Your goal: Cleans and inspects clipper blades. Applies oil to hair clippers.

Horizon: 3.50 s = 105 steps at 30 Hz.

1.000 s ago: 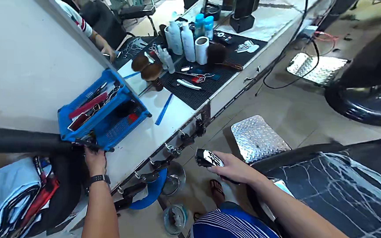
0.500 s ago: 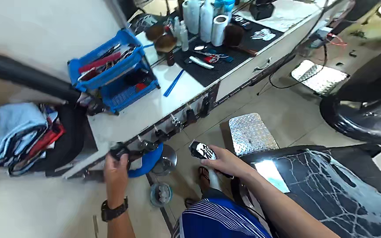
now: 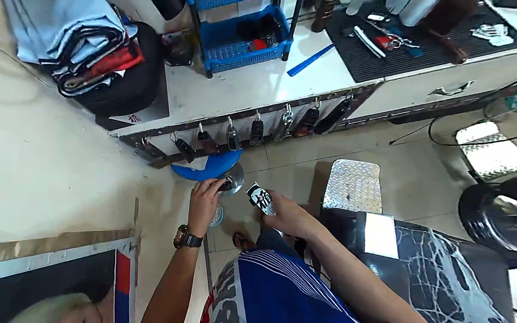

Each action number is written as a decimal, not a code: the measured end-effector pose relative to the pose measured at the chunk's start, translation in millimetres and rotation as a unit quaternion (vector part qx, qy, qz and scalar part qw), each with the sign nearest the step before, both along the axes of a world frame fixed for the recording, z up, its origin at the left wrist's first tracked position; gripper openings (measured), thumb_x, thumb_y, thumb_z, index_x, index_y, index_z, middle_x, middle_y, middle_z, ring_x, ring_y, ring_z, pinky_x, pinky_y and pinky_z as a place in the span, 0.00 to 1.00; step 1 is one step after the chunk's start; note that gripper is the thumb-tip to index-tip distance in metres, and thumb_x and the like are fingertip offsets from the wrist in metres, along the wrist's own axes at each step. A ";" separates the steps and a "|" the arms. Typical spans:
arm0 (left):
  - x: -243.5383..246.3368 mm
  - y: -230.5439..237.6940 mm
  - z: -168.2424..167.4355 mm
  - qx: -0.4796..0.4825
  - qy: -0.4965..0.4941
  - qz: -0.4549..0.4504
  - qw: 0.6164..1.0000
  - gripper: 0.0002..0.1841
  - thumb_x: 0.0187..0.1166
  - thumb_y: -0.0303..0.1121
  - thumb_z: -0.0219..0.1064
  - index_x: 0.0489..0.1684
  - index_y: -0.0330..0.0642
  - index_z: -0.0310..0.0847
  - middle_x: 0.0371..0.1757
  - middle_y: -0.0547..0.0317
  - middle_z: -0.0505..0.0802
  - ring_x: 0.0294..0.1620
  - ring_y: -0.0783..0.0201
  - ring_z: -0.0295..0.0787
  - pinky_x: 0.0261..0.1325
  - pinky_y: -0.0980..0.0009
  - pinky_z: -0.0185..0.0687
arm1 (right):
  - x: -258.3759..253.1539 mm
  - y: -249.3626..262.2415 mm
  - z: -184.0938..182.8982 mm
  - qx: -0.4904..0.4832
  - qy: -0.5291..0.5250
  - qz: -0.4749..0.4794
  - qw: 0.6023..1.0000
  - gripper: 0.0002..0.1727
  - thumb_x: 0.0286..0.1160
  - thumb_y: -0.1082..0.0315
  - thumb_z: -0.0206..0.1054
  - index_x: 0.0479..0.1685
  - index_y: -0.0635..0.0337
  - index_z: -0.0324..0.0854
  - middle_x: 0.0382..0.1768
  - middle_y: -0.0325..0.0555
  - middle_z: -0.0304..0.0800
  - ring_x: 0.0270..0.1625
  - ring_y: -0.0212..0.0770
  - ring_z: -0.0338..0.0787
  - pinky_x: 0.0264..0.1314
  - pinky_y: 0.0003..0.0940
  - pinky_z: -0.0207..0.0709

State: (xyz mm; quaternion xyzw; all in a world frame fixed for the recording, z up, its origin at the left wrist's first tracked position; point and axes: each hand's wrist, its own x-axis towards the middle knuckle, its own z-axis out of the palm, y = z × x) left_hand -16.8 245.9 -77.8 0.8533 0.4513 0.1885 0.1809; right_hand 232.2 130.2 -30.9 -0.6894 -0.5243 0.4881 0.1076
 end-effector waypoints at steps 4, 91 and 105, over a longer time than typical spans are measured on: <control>-4.2 -5.4 -1.4 0.028 0.000 -0.002 1.000 0.17 0.85 0.32 0.65 0.68 0.58 0.88 0.68 0.60 0.90 0.72 0.54 0.82 0.73 0.49 0.76 | -7.7 4.1 3.4 -0.021 -0.011 0.026 0.999 0.45 0.70 0.57 0.71 0.90 0.56 0.55 0.69 0.60 0.82 0.68 0.56 0.86 0.70 0.58 0.78; -24.4 -3.3 27.0 0.052 -0.086 0.061 0.993 0.16 0.86 0.33 0.64 0.68 0.56 0.89 0.68 0.61 0.89 0.75 0.55 0.78 0.79 0.52 0.71 | 11.7 16.3 -15.0 -0.033 0.332 -0.137 0.933 0.29 0.82 0.60 0.48 0.84 0.53 0.64 0.39 0.48 0.88 0.28 0.39 0.89 0.31 0.35 0.87; -65.9 -12.8 58.8 0.007 -0.253 0.133 0.958 0.19 0.80 0.36 0.70 0.67 0.39 0.87 0.68 0.49 0.88 0.71 0.60 0.83 0.74 0.66 0.80 | 14.3 21.4 -13.2 0.064 0.531 -0.207 0.819 0.36 0.76 0.67 0.46 0.90 0.52 0.55 0.57 0.56 0.88 0.35 0.43 0.91 0.34 0.33 0.86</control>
